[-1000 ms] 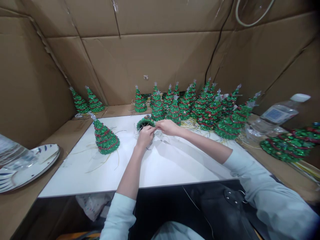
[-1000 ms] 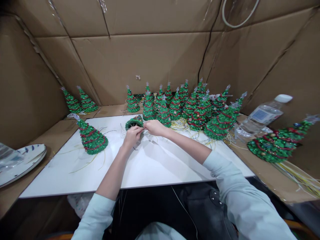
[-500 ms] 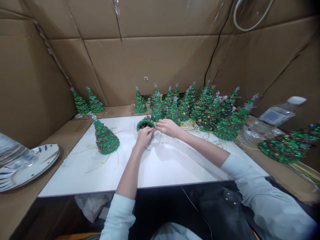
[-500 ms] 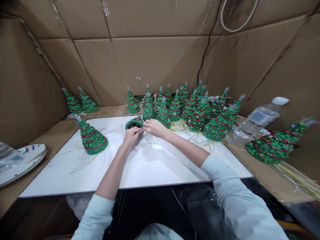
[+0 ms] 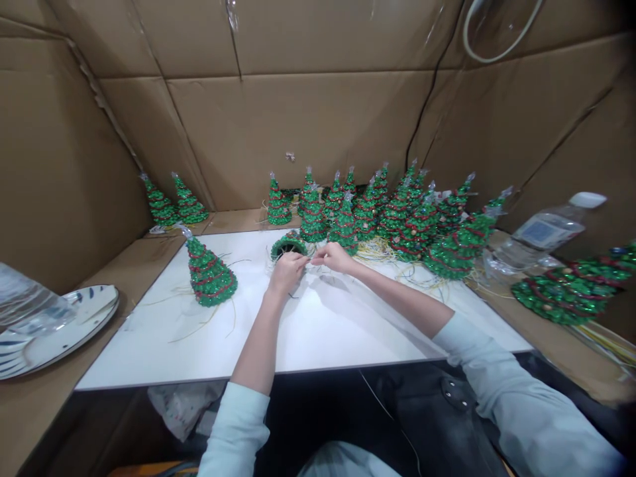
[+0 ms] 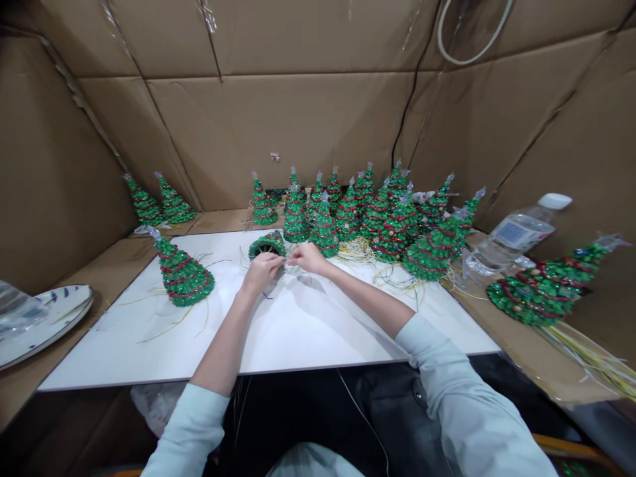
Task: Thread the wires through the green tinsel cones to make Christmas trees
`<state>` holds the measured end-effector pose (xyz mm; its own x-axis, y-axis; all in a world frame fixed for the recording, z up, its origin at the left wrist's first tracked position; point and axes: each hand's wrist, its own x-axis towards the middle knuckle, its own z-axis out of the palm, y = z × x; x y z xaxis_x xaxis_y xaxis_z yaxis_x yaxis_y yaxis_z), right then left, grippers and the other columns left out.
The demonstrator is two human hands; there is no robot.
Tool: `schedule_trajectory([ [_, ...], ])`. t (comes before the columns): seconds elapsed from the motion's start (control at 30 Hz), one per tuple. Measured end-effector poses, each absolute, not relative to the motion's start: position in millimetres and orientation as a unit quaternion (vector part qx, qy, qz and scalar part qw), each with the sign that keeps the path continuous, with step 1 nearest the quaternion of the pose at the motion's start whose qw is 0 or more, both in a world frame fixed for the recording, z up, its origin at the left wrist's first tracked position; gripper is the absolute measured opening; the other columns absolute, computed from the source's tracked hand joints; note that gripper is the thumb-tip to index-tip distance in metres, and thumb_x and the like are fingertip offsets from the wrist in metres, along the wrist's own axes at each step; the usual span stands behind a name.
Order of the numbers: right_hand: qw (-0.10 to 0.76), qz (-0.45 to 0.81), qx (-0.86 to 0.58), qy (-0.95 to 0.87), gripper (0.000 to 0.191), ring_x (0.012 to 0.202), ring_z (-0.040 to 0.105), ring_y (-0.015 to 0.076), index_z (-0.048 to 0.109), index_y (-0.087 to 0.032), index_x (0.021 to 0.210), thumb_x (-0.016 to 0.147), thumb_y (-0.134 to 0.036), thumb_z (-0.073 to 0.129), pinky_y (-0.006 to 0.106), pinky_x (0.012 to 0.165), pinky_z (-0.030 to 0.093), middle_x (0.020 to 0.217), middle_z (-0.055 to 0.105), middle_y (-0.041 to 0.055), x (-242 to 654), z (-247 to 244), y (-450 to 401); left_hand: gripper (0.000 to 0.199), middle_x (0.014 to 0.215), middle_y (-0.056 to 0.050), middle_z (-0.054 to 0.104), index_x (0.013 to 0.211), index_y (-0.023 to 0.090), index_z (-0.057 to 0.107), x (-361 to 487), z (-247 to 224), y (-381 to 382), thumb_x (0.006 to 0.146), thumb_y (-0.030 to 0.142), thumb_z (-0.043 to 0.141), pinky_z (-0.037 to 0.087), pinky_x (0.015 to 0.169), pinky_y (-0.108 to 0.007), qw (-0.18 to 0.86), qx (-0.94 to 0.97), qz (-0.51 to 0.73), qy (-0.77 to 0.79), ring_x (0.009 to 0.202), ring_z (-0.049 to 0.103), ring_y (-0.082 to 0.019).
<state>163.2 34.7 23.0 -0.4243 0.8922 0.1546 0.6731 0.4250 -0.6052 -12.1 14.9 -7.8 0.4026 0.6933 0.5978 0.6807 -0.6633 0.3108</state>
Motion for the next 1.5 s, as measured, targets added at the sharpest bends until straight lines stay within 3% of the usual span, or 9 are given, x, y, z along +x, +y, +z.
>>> schedule_trajectory([
  [0.13, 0.265, 0.371, -0.475, -0.753, 0.02, 0.054, 0.056, 0.0105, 0.069, -0.012, 0.068, 0.073, -0.029, 0.062, 0.02, 0.053, 0.041, 0.056, 0.063, 0.001, 163, 21, 35, 0.022, 0.087, -0.007, 0.066, 0.089, 0.021, 0.069, -14, -10, 16, 0.083, 0.023, 0.049, 0.046, 0.076, -0.029, 0.032, 0.829, 0.377, 0.413, 0.079, 0.06, -0.016],
  [0.3, 0.312, 0.213, -0.455, -0.806, 0.023, 0.067, 0.059, 0.0099, 0.068, -0.017, 0.089, 0.066, -0.022, 0.07, 0.02, 0.066, 0.042, 0.081, 0.068, 0.0013, 166, 21, 28, 0.026, 0.088, -0.006, 0.066, 0.091, 0.019, 0.069, -14, -8, 14, 0.085, 0.025, 0.044, 0.046, 0.075, -0.027, 0.066, 0.827, 0.367, 0.421, 0.079, 0.061, -0.015],
  [0.4, 0.3, 0.147, -0.455, -0.825, 0.01, 0.071, 0.059, 0.0109, 0.069, -0.019, 0.081, 0.074, -0.022, 0.063, 0.021, 0.068, 0.04, 0.082, 0.069, 0.002, 168, 23, 26, 0.026, 0.089, -0.006, 0.066, 0.092, 0.02, 0.069, -14, -7, 14, 0.085, 0.025, 0.044, 0.045, 0.076, -0.027, 0.067, 0.827, 0.367, 0.421, 0.08, 0.06, -0.015],
  [0.57, 0.284, 0.147, -0.479, -0.818, 0.013, 0.072, 0.058, 0.0126, 0.069, -0.017, 0.078, 0.078, -0.025, 0.059, 0.021, 0.067, 0.039, 0.077, 0.068, 0.0027, 166, 27, 26, 0.024, 0.088, -0.005, 0.067, 0.09, 0.02, 0.069, -13, -6, 13, 0.084, 0.027, 0.047, 0.046, 0.076, -0.027, 0.087, 0.819, 0.376, 0.425, 0.079, 0.061, -0.015],
  [0.8, 0.409, 0.306, -0.503, -0.697, 0.017, 0.055, 0.051, 0.0095, 0.063, -0.014, 0.071, 0.074, -0.031, 0.058, 0.02, 0.053, 0.041, 0.059, 0.058, -0.001, 161, 18, 27, 0.035, 0.102, -0.008, 0.065, 0.097, 0.018, 0.066, -14, 39, -7, 0.085, 0.041, 0.043, 0.047, 0.085, -0.034, 0.197, 0.651, 0.638, 0.362, 0.092, 0.061, -0.018],
  [1.07, 0.518, 0.379, -0.463, -0.612, 0.042, 0.062, 0.054, 0.0111, 0.059, -0.015, 0.076, 0.08, -0.052, 0.04, 0.02, 0.05, 0.045, 0.075, 0.061, 0.005, 166, 16, 29, 0.044, 0.09, -0.009, 0.065, 0.089, 0.014, 0.063, -52, 51, 7, 0.081, 0.048, 0.036, 0.047, 0.081, -0.032, 0.222, 0.321, 0.82, 0.42, 0.088, 0.062, -0.016],
  [1.27, 0.373, 0.325, -0.583, -0.644, 0.043, 0.076, 0.061, 0.0183, 0.061, -0.014, 0.081, 0.081, -0.052, 0.041, 0.025, 0.061, 0.047, 0.088, 0.065, 0.0112, 135, 34, 60, 0.014, 0.063, -0.001, 0.059, 0.078, 0.018, 0.055, -62, 17, 27, 0.076, 0.025, 0.043, 0.045, 0.058, -0.025, 0.499, 0.179, 0.618, 0.58, 0.053, 0.056, -0.01],
  [1.37, 0.267, 0.359, -0.64, -0.625, 0.052, 0.077, 0.062, 0.023, 0.063, -0.012, 0.088, 0.076, -0.059, 0.044, 0.031, 0.064, 0.048, 0.093, 0.065, 0.0147, 110, 47, 82, 0.014, 0.046, 0.003, 0.047, 0.067, 0.017, 0.051, -48, 15, 24, 0.077, 0.02, 0.042, 0.039, 0.046, -0.021, 0.607, 0.184, 0.58, 0.511, 0.039, 0.045, -0.009],
  [1.5, 0.222, 0.404, -0.631, -0.624, 0.051, 0.092, 0.061, 0.0302, 0.066, -0.013, 0.085, 0.061, -0.058, 0.062, 0.034, 0.071, 0.049, 0.096, 0.065, 0.0139, 80, 61, 100, 0.019, 0.047, 0.001, 0.052, 0.063, 0.014, 0.053, -29, 17, 23, 0.077, 0.018, 0.043, 0.04, 0.046, -0.021, 0.675, 0.209, 0.59, 0.391, 0.042, 0.049, -0.01],
])
